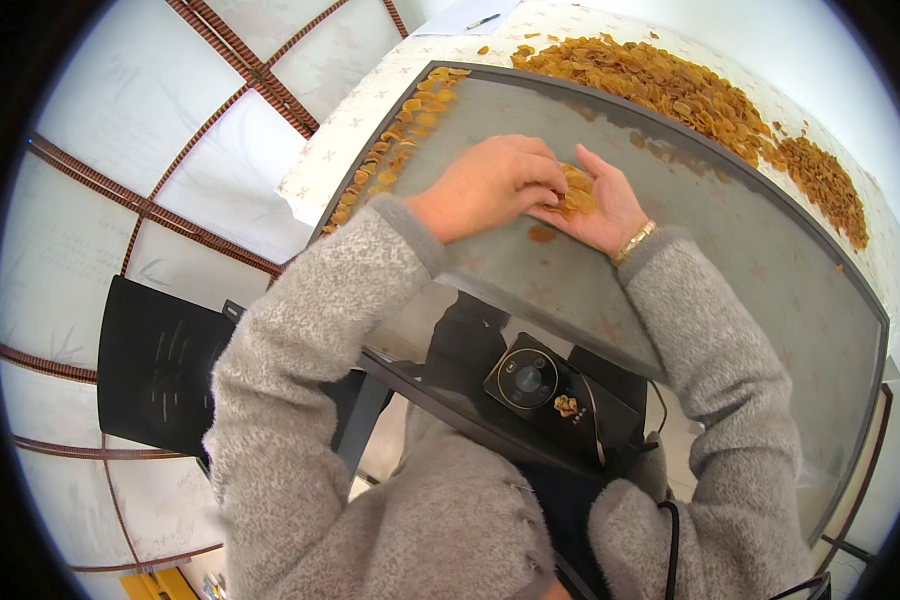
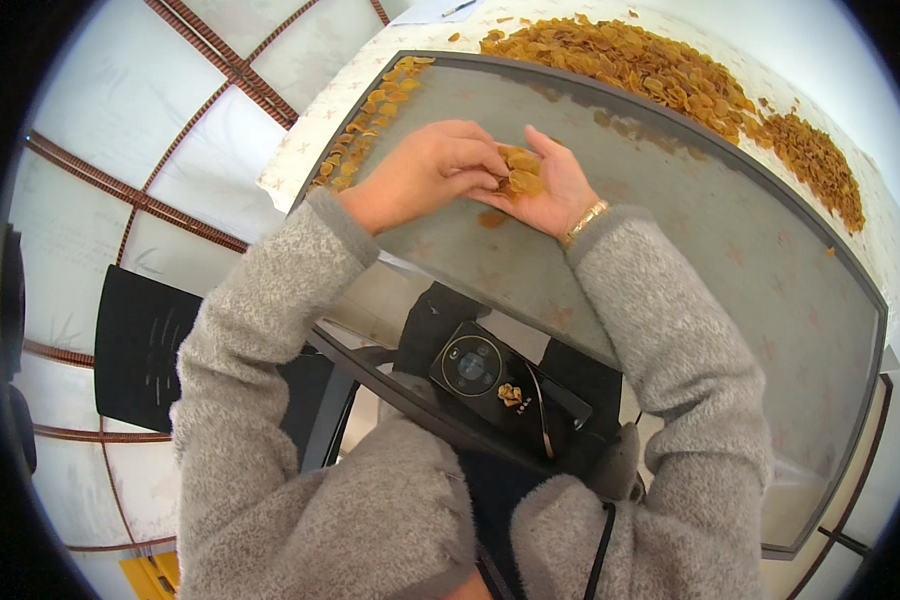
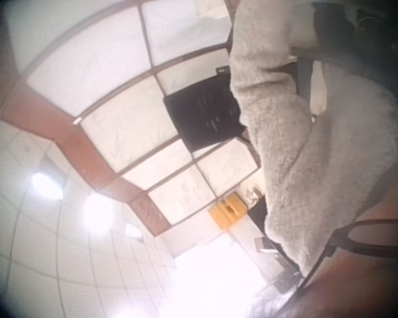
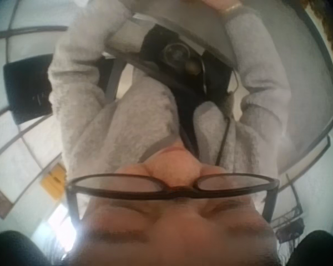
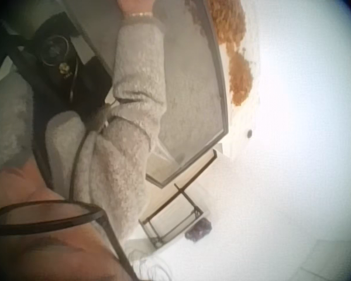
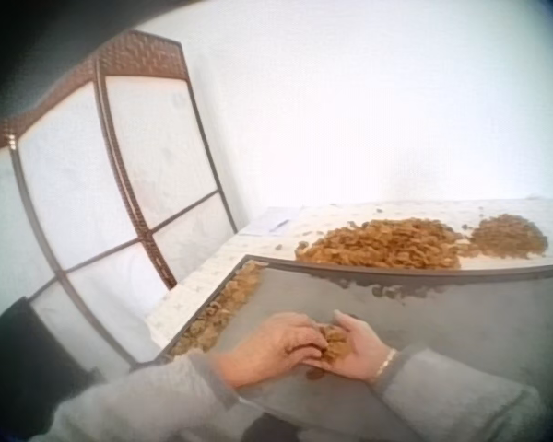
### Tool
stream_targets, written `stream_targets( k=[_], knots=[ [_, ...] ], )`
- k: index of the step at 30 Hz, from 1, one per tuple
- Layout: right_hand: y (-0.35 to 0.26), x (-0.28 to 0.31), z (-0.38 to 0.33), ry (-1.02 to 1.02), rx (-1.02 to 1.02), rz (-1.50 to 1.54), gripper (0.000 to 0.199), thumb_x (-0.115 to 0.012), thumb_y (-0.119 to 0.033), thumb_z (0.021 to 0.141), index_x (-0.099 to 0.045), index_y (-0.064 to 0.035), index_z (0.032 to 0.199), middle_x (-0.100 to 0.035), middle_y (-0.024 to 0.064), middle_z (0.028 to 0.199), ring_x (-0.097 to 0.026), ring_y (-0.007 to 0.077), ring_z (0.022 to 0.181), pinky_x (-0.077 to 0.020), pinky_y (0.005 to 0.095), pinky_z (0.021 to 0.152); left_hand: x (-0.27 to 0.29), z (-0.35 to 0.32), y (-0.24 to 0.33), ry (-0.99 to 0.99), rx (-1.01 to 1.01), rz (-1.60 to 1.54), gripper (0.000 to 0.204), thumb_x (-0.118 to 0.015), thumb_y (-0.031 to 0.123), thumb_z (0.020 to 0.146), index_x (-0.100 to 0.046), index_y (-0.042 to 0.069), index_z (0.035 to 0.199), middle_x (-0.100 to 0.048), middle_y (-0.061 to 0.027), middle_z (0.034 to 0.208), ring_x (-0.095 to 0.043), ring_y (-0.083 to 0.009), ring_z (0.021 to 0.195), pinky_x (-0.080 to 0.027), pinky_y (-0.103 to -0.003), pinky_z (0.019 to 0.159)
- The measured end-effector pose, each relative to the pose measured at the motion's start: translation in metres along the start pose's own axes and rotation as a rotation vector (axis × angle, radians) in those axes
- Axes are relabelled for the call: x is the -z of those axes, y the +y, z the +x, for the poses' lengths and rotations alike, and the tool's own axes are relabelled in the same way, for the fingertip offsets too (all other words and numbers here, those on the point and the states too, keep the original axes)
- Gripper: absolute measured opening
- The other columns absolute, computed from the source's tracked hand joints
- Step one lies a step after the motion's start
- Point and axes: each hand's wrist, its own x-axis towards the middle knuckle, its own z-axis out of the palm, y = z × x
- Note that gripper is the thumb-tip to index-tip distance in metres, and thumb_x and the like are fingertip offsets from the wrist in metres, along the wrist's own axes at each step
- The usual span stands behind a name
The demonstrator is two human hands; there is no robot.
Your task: The person picks dried apricot halves from a pile on a glass table and places them in neat rows. The person handles the fruit by hand, transferring pieces from the bulk pile to the arranged line.
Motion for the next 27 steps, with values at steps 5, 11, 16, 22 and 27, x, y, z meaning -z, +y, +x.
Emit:
stream_targets(
  k=[5, 11, 16, 22, 27],
  knots=[
    [-0.005, 0.01, 0.002, -0.006, -0.02, -0.05, 0.055, -0.033, -0.046, 0.106, -0.047, 0.0027, 0.127, -0.056, 0.0172, 0.121, -0.058, 0.0291, 0.103, -0.0497, 0.0457, 0.093, -0.015, 0.011, 0.007, 0.004, -0.123, 0.219, 0.015, -0.073, 0.009, 0.075, -0.072, 0.011, 0.09, -0.067, -0.0044, 0.094, -0.061, -0.0283, 0.087, -0.049, -0.042, 0.077],
    [-0.002, 0.007, 0.004, 0.027, 0.008, -0.075, 0.055, -0.034, -0.046, 0.106, -0.048, 0.0019, 0.127, -0.057, 0.0166, 0.121, -0.059, 0.0296, 0.099, -0.0501, 0.0451, 0.094, -0.023, 0.015, 0.002, 0.034, -0.044, 0.118, 0.017, -0.073, 0.005, 0.072, -0.071, 0.009, 0.089, -0.067, -0.0055, 0.087, -0.061, -0.029, 0.087, -0.049, -0.042, 0.077],
    [-0.002, 0.007, 0.004, 0.056, 0.021, -0.108, 0.056, -0.034, -0.047, 0.106, -0.048, 0.0019, 0.13, -0.056, 0.0163, 0.124, -0.058, 0.0292, 0.106, -0.0481, 0.0456, 0.098, -0.024, 0.016, 0.006, 0.063, 0.102, -0.048, 0.014, -0.072, 0.002, 0.077, -0.07, 0.004, 0.091, -0.067, -0.0075, 0.084, -0.064, -0.0252, 0.083, -0.052, -0.036, 0.073],
    [0.007, -0.013, -0.004, 0.124, 0.109, -0.151, 0.061, -0.032, -0.047, 0.106, -0.043, 0.0044, 0.137, -0.05, 0.022, 0.137, -0.05, 0.0348, 0.127, -0.04, 0.0521, 0.111, -0.009, 0.012, 0.019, 0.085, 0.485, -0.477, 0.017, -0.068, 0.004, 0.086, -0.071, 0.002, 0.102, -0.066, -0.0024, 0.083, -0.062, -0.0092, 0.079, -0.051, -0.024, 0.072],
    [0.007, -0.017, -0.004, 0.09, 0.056, -0.085, 0.067, -0.027, -0.046, 0.107, -0.039, 0.0142, 0.135, -0.044, 0.0353, 0.137, -0.041, 0.0497, 0.132, -0.0364, 0.0582, 0.113, 0.052, -0.022, -0.004, 0.097, 0.532, -0.28, 0.019, -0.068, 0.008, 0.088, -0.071, 0.001, 0.106, -0.066, 0.0003, 0.084, -0.06, -0.0065, 0.077, -0.051, -0.023, 0.072]
  ],
)
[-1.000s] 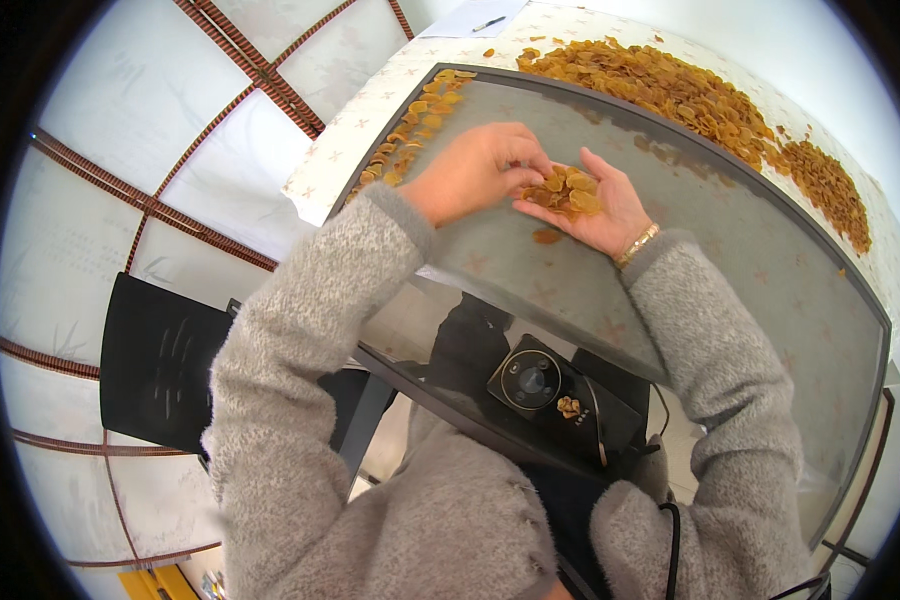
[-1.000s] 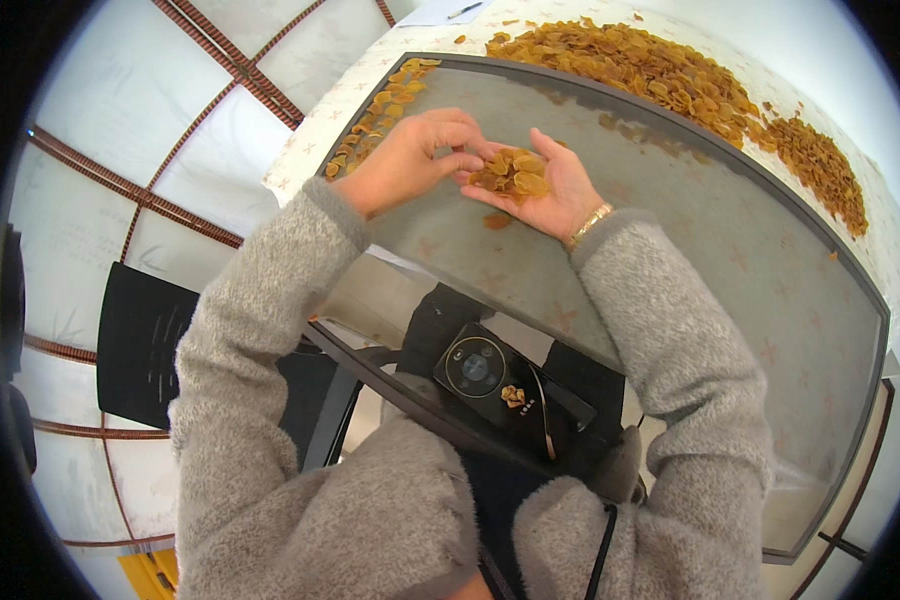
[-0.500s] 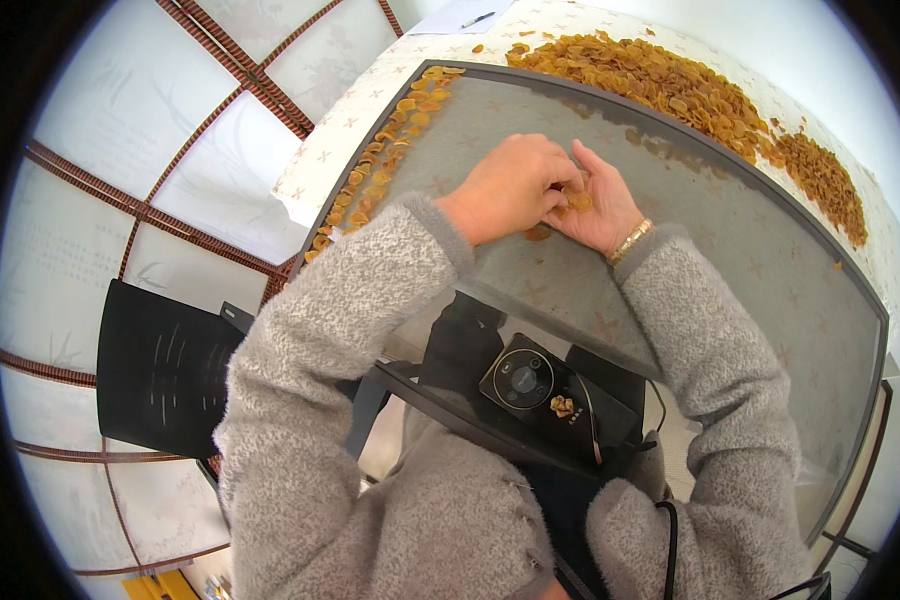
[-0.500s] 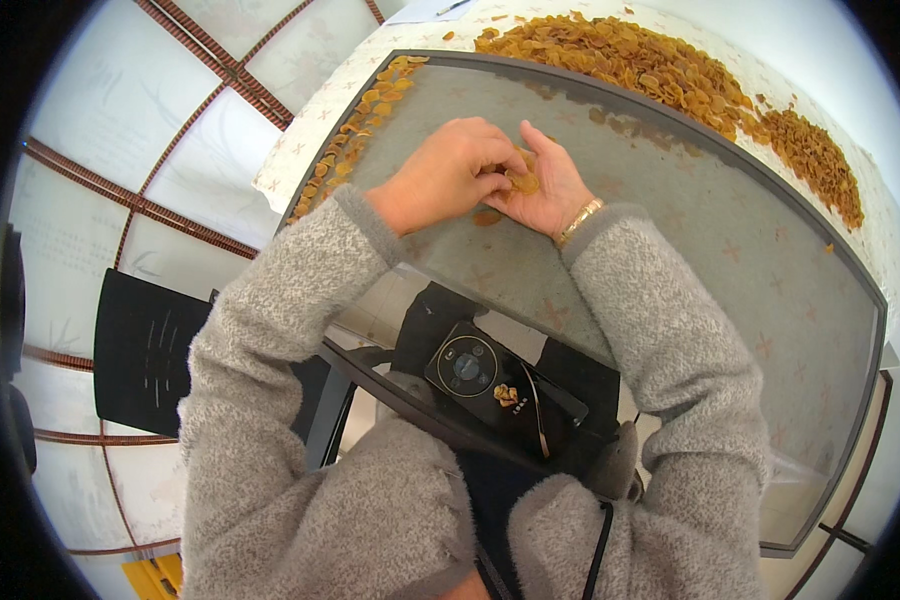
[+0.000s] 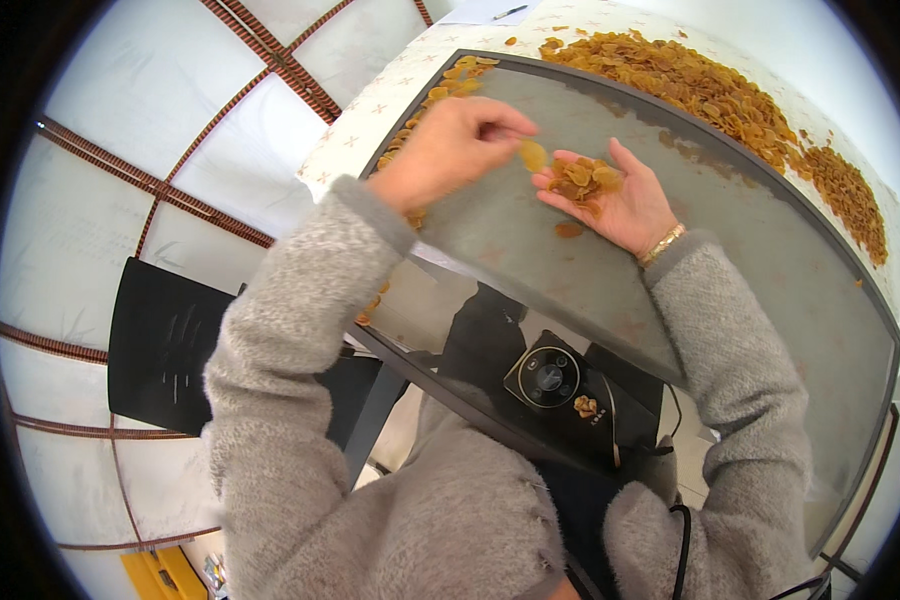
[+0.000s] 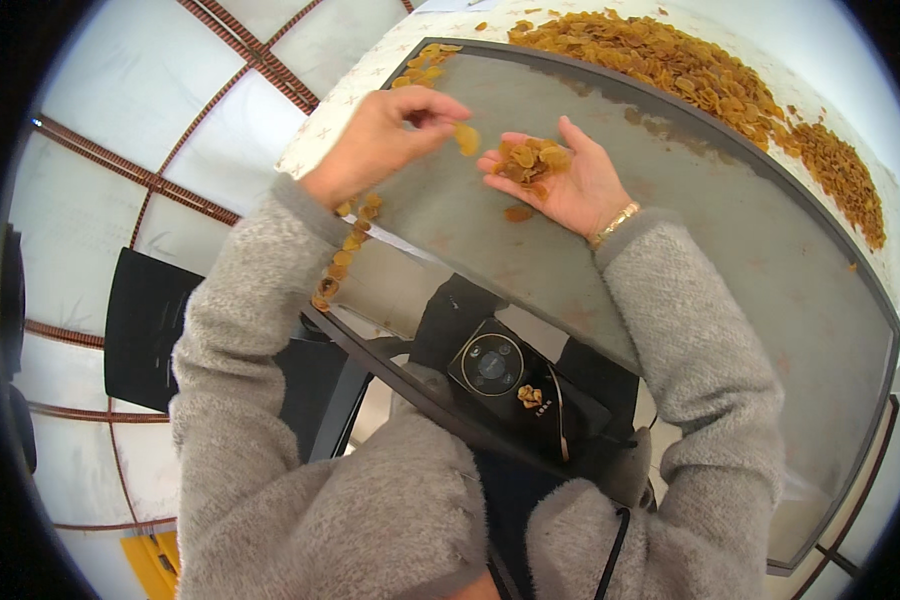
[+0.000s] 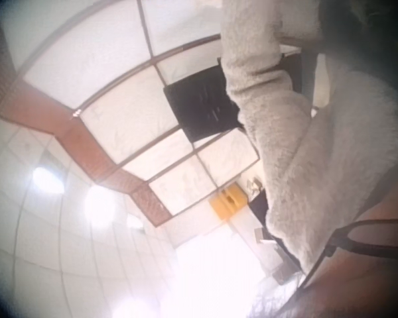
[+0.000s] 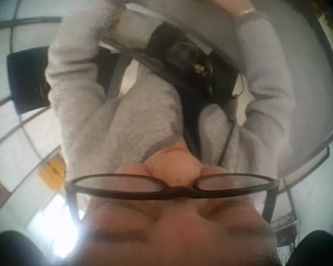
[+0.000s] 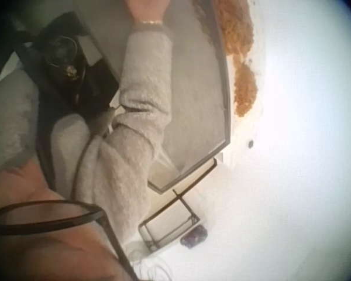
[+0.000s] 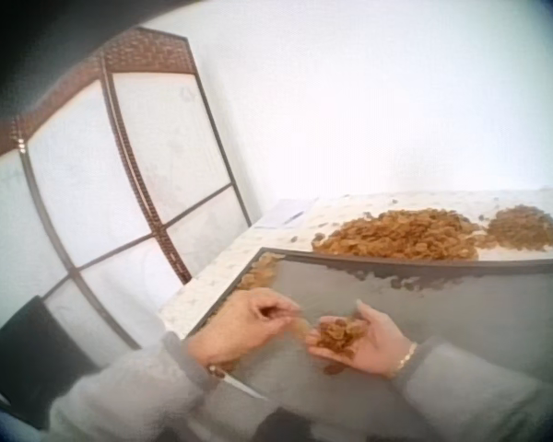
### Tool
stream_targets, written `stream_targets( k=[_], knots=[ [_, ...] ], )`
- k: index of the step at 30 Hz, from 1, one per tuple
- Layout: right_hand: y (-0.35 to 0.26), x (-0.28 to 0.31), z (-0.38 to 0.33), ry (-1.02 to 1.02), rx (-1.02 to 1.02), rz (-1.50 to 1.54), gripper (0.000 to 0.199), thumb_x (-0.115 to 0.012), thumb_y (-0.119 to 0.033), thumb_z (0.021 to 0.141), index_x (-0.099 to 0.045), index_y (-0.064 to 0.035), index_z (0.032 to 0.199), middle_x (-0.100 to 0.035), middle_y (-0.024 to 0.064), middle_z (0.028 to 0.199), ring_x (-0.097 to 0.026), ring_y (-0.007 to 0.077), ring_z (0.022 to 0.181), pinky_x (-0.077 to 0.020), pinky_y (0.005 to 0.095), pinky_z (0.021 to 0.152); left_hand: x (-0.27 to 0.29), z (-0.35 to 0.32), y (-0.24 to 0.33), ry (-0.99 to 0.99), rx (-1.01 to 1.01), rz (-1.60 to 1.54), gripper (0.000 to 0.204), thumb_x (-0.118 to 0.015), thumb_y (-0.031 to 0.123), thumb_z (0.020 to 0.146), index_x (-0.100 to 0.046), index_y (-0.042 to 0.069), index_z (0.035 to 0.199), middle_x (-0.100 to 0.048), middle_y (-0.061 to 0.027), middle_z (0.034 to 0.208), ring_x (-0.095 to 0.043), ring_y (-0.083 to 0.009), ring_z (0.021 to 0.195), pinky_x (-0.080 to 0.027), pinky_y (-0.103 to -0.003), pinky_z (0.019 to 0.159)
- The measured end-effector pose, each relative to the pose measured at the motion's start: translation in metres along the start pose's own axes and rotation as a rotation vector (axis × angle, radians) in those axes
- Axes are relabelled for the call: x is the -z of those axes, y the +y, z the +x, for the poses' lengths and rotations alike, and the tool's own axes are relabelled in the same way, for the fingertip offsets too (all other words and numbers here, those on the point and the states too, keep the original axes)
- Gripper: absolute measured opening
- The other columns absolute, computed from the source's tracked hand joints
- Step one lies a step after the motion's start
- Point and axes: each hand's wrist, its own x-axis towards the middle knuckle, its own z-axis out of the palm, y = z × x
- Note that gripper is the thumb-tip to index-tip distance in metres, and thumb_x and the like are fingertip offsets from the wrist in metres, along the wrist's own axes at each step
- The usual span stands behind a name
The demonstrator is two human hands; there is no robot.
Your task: The person picks dried apricot halves from a pile on a glass table and places them in neat rows. The person handles the fruit by hand, transferring pieces from the bulk pile to the arranged line.
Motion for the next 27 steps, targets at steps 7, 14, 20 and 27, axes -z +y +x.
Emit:
stream_targets(
  k=[7, 14, 20, 27],
  knots=[
    [0.001, -0.002, 0.001, -0.007, -0.001, -0.023, 0.066, -0.027, -0.045, 0.107, -0.04, 0.0141, 0.134, -0.045, 0.0357, 0.135, -0.042, 0.0482, 0.132, -0.0386, 0.0565, 0.113, 0.05, -0.042, -0.05, 0.049, 0.277, 0.008, 0.01, -0.066, 0.005, 0.087, -0.07, 0.003, 0.095, -0.064, 0.0021, 0.083, -0.056, -0.005, 0.075, -0.048, -0.023, 0.066],
    [-0.001, 0.005, 0.002, -0.017, 0.0, -0.033, 0.065, -0.032, -0.044, 0.107, -0.038, 0.0132, 0.136, -0.045, 0.0349, 0.137, -0.044, 0.0473, 0.131, -0.0393, 0.0553, 0.113, 0.007, -0.051, -0.063, 0.031, 0.045, 0.302, 0.006, -0.073, 0.007, 0.08, -0.069, 0.007, 0.085, -0.067, -0.0051, 0.08, -0.062, -0.0176, 0.071, -0.049, -0.031, 0.067],
    [0.0, 0.003, 0.001, -0.008, 0.0, -0.041, 0.064, -0.032, -0.043, 0.106, -0.041, 0.0142, 0.133, -0.048, 0.0352, 0.133, -0.046, 0.0478, 0.13, -0.0405, 0.0559, 0.111, 0.005, -0.055, -0.066, -0.068, -0.367, 0.679, 0.008, -0.073, 0.001, 0.077, -0.067, 0.002, 0.082, -0.068, -0.0075, 0.083, -0.065, -0.0267, 0.079, -0.051, -0.035, 0.07],
    [-0.001, 0.006, 0.002, -0.04, -0.006, -0.069, 0.065, -0.035, -0.042, 0.106, -0.034, 0.0127, 0.141, -0.04, 0.0356, 0.141, -0.043, 0.0454, 0.133, -0.0398, 0.0522, 0.113, 0.01, -0.044, -0.059, -0.073, -0.078, 0.42, 0.01, -0.073, 0.006, 0.079, -0.073, 0.006, 0.089, -0.07, -0.0073, 0.089, -0.067, -0.026, 0.084, -0.052, -0.036, 0.076]
  ],
)
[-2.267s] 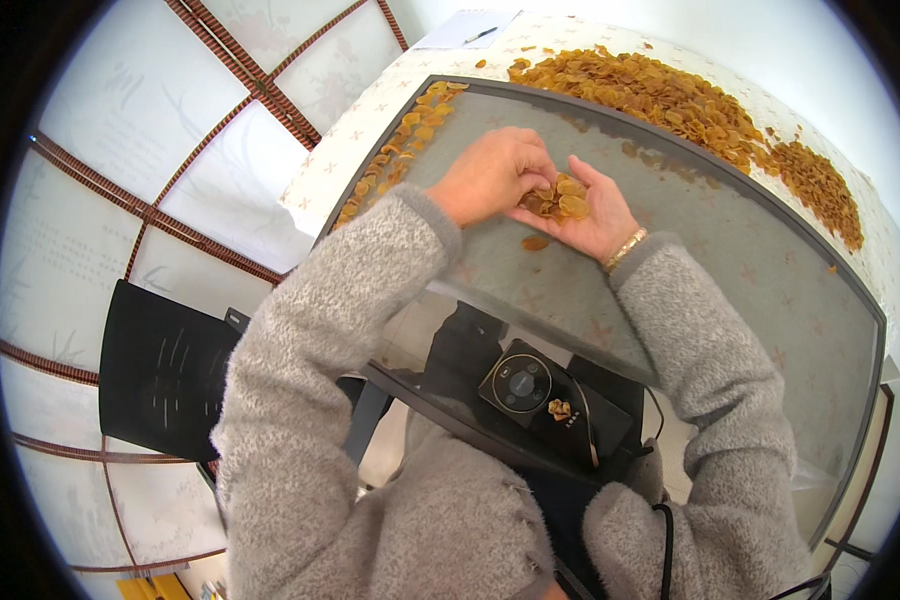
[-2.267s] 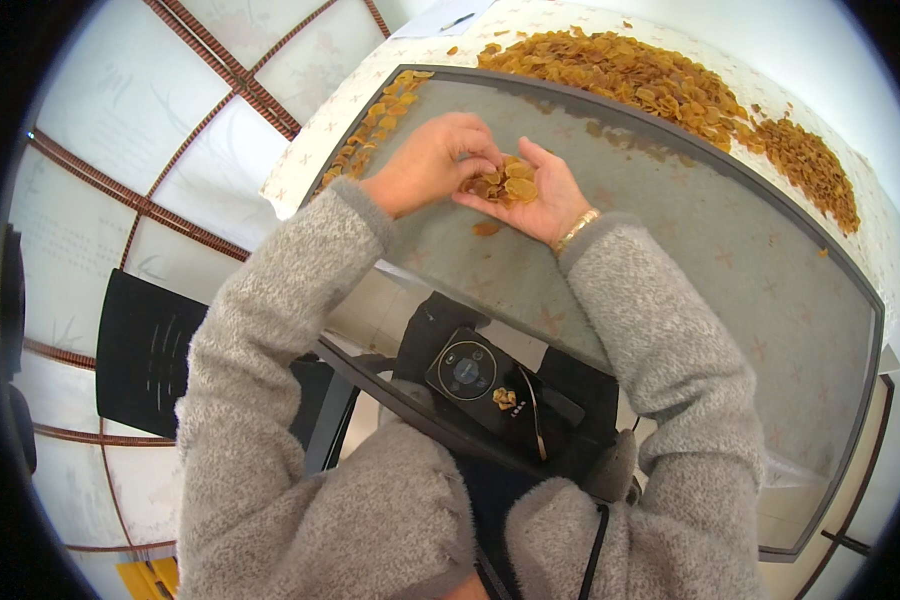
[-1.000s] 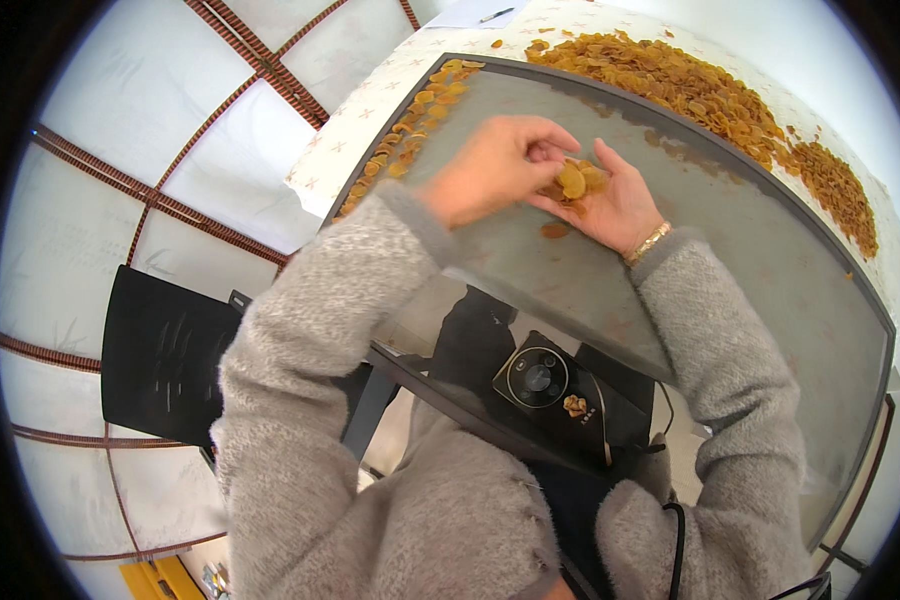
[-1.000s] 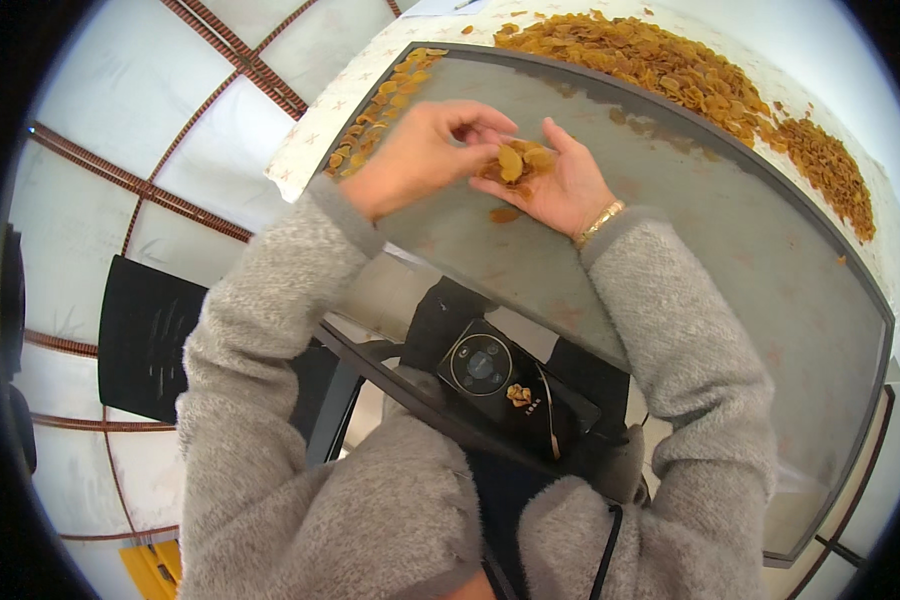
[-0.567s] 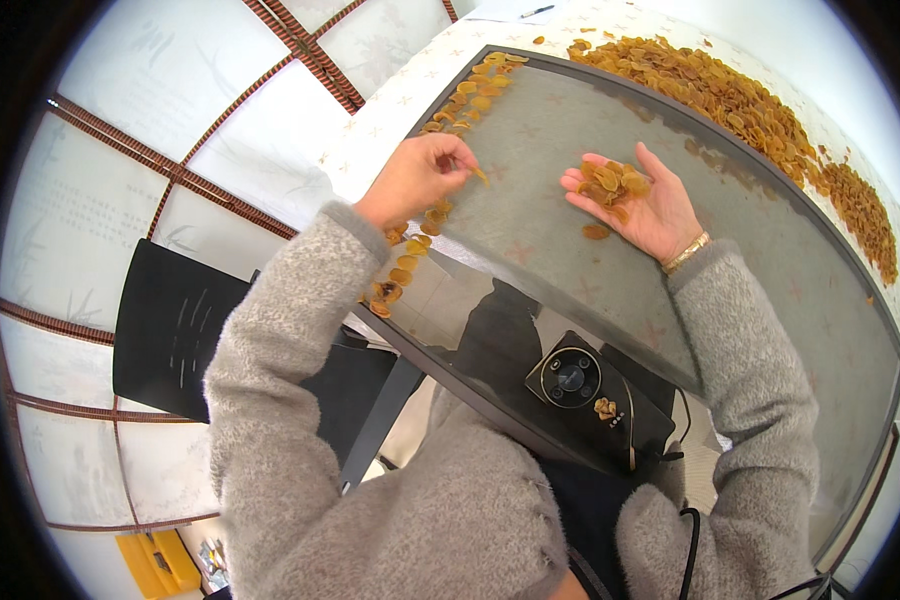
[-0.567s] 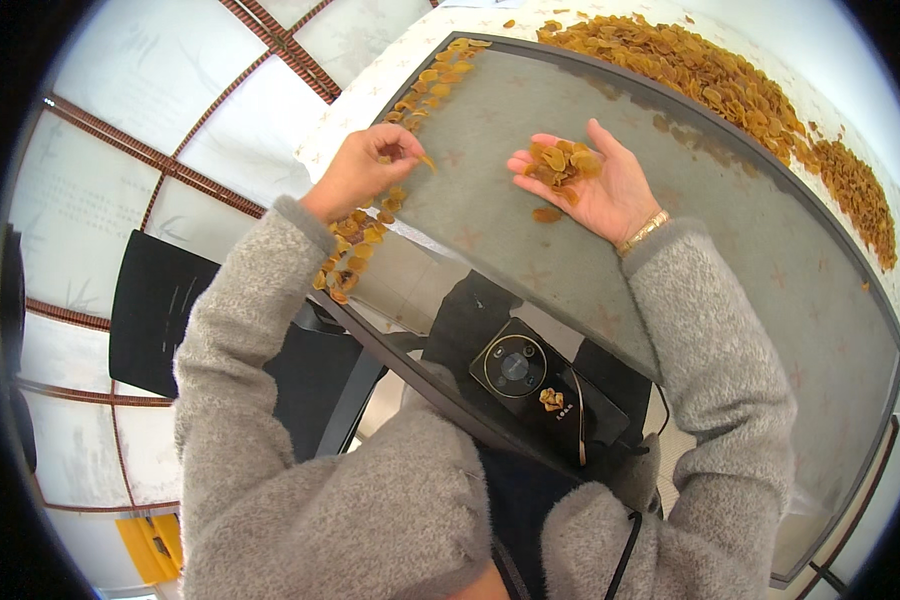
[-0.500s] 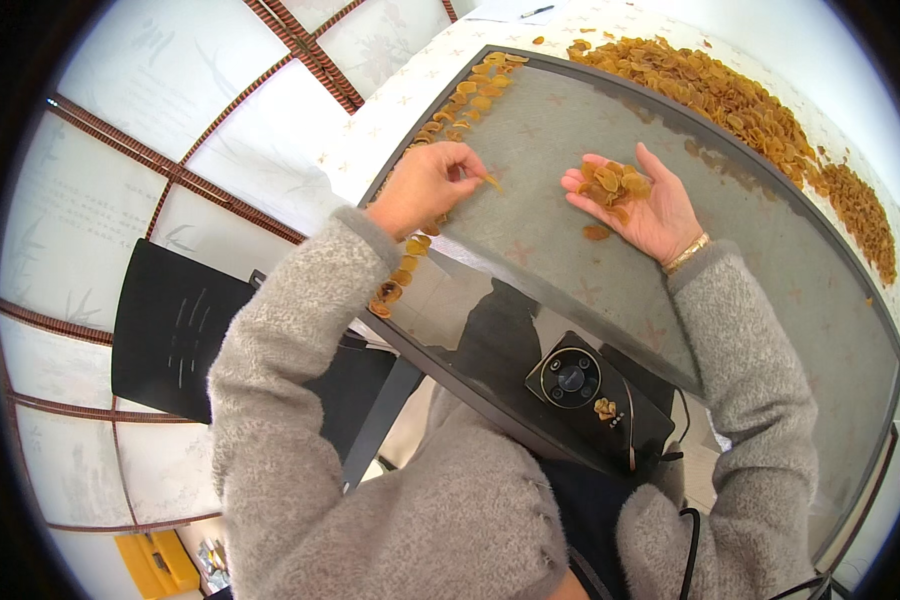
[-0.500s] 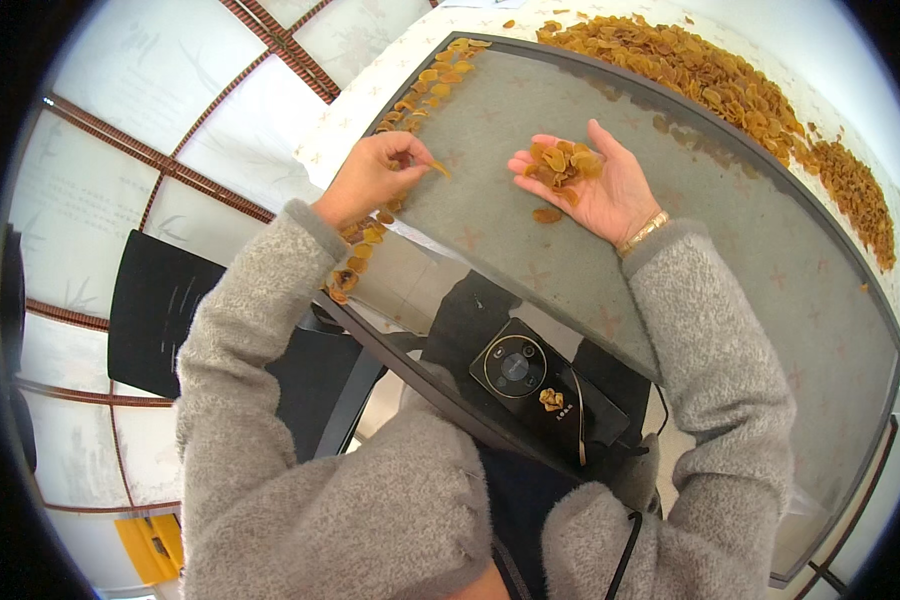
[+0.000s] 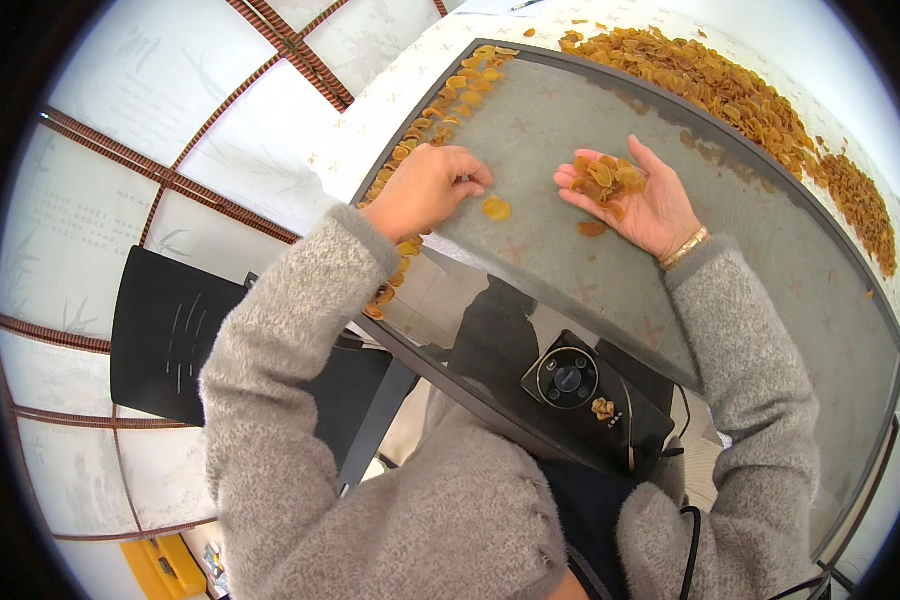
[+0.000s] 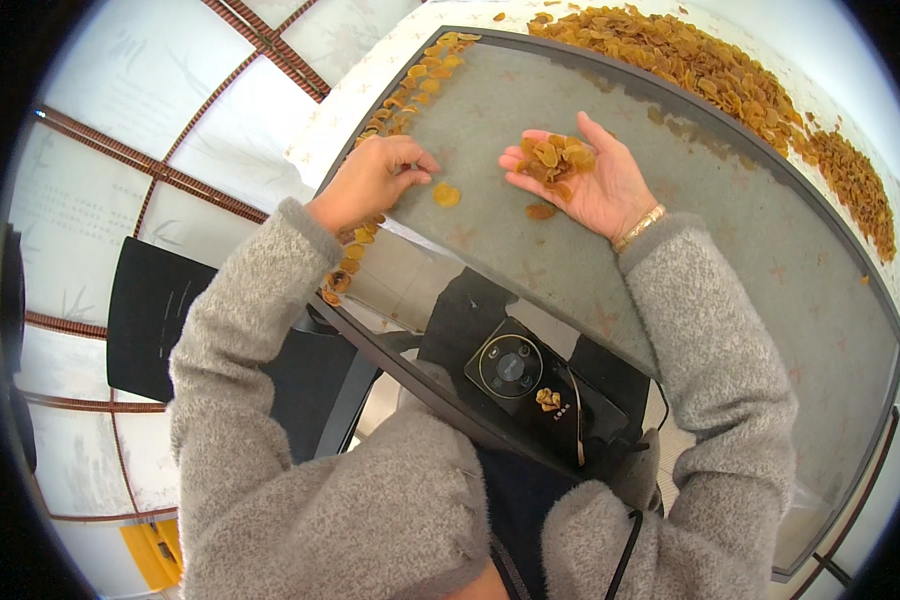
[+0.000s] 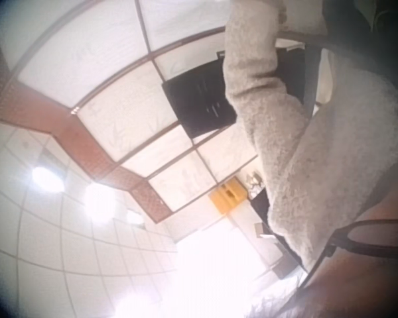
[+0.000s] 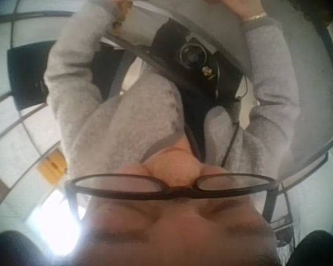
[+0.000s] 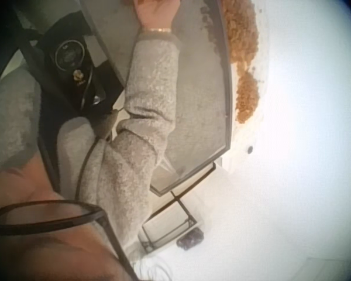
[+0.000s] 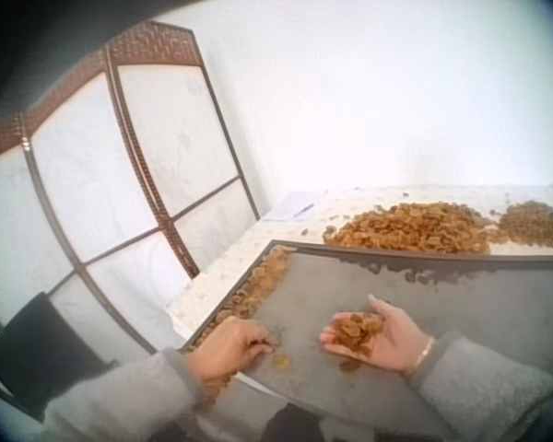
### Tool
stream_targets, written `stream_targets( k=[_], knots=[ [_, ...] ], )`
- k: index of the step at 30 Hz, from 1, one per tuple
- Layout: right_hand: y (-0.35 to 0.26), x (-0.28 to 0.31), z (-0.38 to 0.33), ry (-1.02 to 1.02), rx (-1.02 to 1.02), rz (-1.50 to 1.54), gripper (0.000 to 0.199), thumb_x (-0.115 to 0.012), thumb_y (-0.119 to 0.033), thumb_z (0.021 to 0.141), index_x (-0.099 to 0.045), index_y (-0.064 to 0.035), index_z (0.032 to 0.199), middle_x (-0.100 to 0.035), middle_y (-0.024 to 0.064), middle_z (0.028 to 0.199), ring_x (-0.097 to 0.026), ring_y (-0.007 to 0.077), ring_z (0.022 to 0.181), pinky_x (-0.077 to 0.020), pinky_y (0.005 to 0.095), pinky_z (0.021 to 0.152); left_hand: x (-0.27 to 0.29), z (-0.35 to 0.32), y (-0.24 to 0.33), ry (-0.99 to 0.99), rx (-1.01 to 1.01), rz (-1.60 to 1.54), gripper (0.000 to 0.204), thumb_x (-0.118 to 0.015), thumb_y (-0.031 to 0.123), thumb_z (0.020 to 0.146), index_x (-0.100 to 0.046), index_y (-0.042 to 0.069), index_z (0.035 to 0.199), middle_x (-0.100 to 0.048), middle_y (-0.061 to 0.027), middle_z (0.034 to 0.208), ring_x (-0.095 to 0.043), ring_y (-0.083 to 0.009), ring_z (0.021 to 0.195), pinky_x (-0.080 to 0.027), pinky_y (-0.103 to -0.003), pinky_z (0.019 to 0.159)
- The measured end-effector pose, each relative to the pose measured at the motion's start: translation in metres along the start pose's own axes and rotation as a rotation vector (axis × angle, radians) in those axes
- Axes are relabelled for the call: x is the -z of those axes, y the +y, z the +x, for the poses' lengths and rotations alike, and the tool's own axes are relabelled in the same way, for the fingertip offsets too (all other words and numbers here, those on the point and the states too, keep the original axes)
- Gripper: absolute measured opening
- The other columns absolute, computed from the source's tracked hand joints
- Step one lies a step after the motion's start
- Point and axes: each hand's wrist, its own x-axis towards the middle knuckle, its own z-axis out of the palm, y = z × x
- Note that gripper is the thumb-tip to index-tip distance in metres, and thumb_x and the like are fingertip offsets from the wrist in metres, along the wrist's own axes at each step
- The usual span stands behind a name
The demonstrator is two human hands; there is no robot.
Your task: The person picks dried apricot halves from a pile on a glass table and places them in neat rows. The person handles the fruit by hand, transferring pieces from the bulk pile to the arranged line.
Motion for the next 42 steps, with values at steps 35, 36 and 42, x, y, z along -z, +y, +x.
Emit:
stream_targets(
  k=[35, 36, 42],
  knots=[
    [0.0, -0.003, 0.002, 0.039, 0.009, -0.057, 0.061, -0.034, -0.042, 0.106, -0.045, 0.0142, 0.129, -0.051, 0.0357, 0.129, -0.05, 0.0459, 0.126, -0.0455, 0.0522, 0.108, 0.022, 0.02, -0.042, -0.144, 0.224, -0.047, 0.007, -0.074, 0.011, 0.083, -0.072, 0.004, 0.086, -0.065, -0.0051, 0.086, -0.061, -0.018, 0.079, -0.05, -0.032, 0.074],
    [0.001, -0.003, 0.002, 0.034, 0.009, -0.067, 0.061, -0.034, -0.042, 0.106, -0.045, 0.0141, 0.129, -0.051, 0.0357, 0.129, -0.05, 0.0458, 0.126, -0.0456, 0.0519, 0.108, 0.022, 0.018, -0.044, -0.15, 0.227, -0.047, 0.007, -0.074, 0.011, 0.083, -0.073, 0.004, 0.086, -0.065, -0.005, 0.086, -0.061, -0.0178, 0.079, -0.05, -0.032, 0.074],
    [0.001, -0.004, 0.001, 0.038, 0.017, -0.087, 0.061, -0.033, -0.041, 0.107, -0.045, 0.014, 0.13, -0.051, 0.0361, 0.13, -0.051, 0.0455, 0.126, -0.0471, 0.0497, 0.107, 0.023, 0.011, -0.051, -0.166, 0.246, -0.031, 0.008, -0.075, 0.011, 0.082, -0.073, 0.004, 0.086, -0.064, -0.0044, 0.085, -0.061, -0.0171, 0.078, -0.05, -0.031, 0.074]
  ],
)
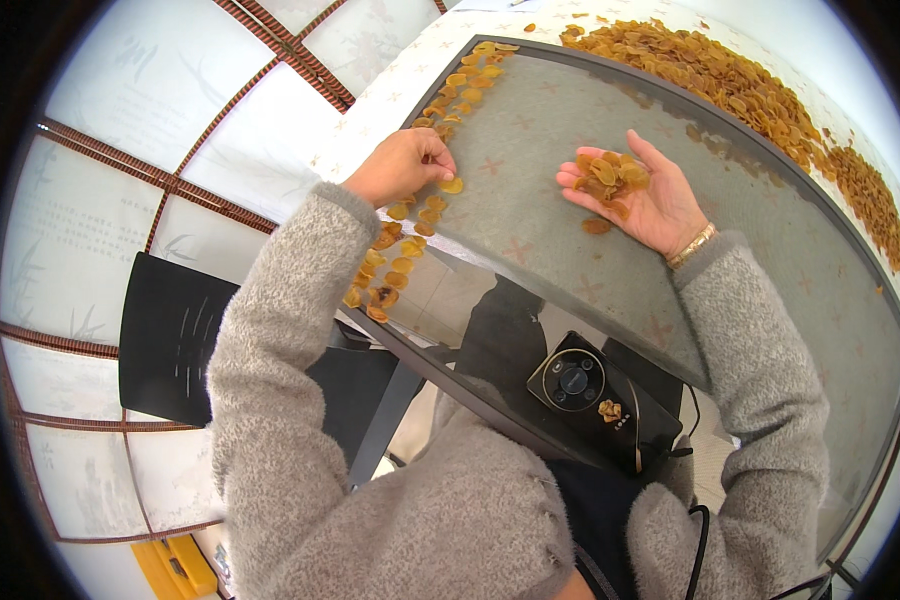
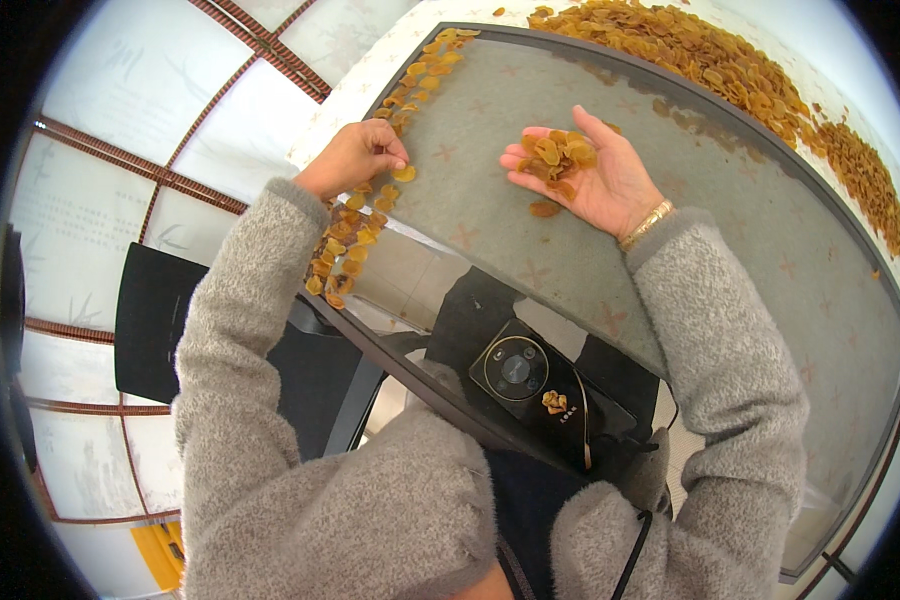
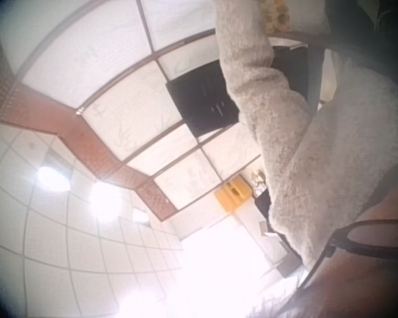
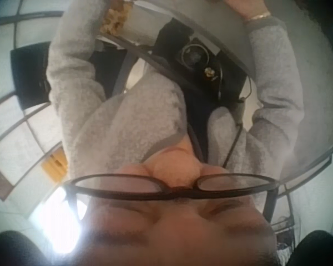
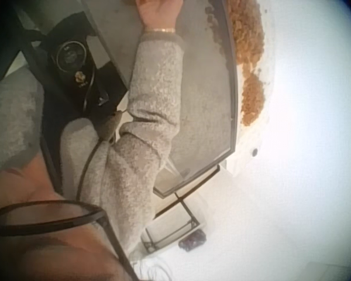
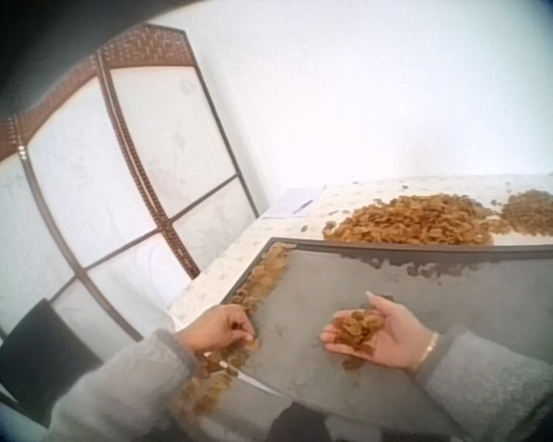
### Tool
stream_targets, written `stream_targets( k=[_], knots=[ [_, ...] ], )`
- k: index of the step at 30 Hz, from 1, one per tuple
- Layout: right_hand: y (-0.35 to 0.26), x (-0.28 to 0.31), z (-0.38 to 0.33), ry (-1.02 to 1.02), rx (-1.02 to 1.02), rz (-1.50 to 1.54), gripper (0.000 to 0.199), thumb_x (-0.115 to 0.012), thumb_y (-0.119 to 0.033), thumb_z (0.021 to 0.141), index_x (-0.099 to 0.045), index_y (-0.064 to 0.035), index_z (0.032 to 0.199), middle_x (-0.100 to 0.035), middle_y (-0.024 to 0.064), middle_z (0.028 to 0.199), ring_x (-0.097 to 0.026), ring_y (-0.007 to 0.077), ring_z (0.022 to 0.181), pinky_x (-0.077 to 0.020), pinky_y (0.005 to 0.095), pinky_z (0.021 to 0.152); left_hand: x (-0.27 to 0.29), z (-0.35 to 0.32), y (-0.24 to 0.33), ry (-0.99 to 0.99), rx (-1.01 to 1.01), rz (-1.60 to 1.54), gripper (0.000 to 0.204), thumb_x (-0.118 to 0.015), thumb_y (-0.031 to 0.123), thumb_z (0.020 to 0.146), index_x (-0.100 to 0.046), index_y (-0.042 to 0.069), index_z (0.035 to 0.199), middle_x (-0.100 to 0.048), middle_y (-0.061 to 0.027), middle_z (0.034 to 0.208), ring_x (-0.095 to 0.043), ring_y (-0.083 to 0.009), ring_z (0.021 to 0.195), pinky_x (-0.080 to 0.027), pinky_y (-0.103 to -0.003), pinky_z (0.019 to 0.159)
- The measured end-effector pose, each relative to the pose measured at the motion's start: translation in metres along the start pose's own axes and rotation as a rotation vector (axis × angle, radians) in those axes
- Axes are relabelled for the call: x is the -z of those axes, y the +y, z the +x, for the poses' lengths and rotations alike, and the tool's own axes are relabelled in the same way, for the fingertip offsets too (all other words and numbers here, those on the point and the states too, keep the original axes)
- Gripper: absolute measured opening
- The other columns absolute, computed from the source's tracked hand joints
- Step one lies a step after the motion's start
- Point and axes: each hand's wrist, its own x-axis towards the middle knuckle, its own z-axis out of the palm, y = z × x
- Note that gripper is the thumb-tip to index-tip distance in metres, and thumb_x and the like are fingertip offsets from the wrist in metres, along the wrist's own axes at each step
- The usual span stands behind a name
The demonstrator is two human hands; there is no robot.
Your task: The person picks dried apricot halves from a pile on a glass table and places them in neat rows. The person handles the fruit by hand, transferring pieces from the bulk pile to the arranged line.
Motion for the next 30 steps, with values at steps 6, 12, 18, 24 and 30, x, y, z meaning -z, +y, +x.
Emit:
stream_targets(
  k=[6, 12, 18, 24, 30],
  knots=[
    [-0.002, 0.007, 0.002, -0.058, -0.019, 0.046, 0.061, -0.032, -0.04, 0.107, -0.042, 0.0144, 0.132, -0.05, 0.037, 0.13, -0.051, 0.0453, 0.126, -0.0469, 0.0495, 0.108, 0.002, -0.005, -0.005, 0.005, 0.003, 0.024, 0.009, -0.075, 0.011, 0.083, -0.073, 0.003, 0.086, -0.065, -0.0044, 0.085, -0.061, -0.0164, 0.076, -0.051, -0.031, 0.071],
    [-0.003, 0.016, 0.005, -0.142, -0.029, 0.172, 0.059, -0.032, -0.037, 0.107, -0.038, 0.0154, 0.134, -0.044, 0.0357, 0.135, -0.047, 0.0442, 0.13, -0.0463, 0.0481, 0.109, 0.0, -0.007, -0.009, 0.009, 0.041, -0.038, 0.008, -0.074, 0.01, 0.084, -0.073, 0.003, 0.087, -0.064, -0.0042, 0.085, -0.061, -0.0152, 0.074, -0.052, -0.03, 0.066],
    [-0.002, -0.002, -0.002, -0.042, 0.061, 0.302, 0.055, -0.037, -0.032, 0.107, -0.04, 0.0158, 0.132, -0.044, 0.0329, 0.135, -0.042, 0.0435, 0.133, -0.0426, 0.0494, 0.112, 0.003, -0.011, 0.017, 0.078, 0.052, -0.066, 0.007, -0.075, 0.008, 0.084, -0.072, 0.003, 0.087, -0.062, -0.002, 0.087, -0.059, -0.0148, 0.078, -0.049, -0.029, 0.073],
    [-0.006, 0.01, 0.001, -0.073, 0.139, 0.242, 0.051, -0.037, -0.03, 0.106, -0.048, 0.0157, 0.125, -0.047, 0.0309, 0.133, -0.046, 0.0417, 0.129, -0.0426, 0.0498, 0.112, -0.023, -0.006, 0.074, 0.089, -0.409, -0.042, 0.007, -0.074, 0.009, 0.083, -0.071, 0.004, 0.088, -0.064, -0.0054, 0.084, -0.062, -0.0208, 0.078, -0.05, -0.033, 0.069],
    [-0.006, 0.007, 0.003, -0.005, 0.19, 0.228, 0.05, -0.038, -0.03, 0.106, -0.05, 0.015, 0.122, -0.05, 0.0293, 0.128, -0.05, 0.0402, 0.125, -0.0439, 0.0497, 0.11, -0.054, 0.0, 0.118, 0.057, -0.456, -0.005, 0.01, -0.074, 0.012, 0.081, -0.071, 0.005, 0.088, -0.065, -0.0091, 0.086, -0.064, -0.0285, 0.078, -0.051, -0.037, 0.07]
  ],
)
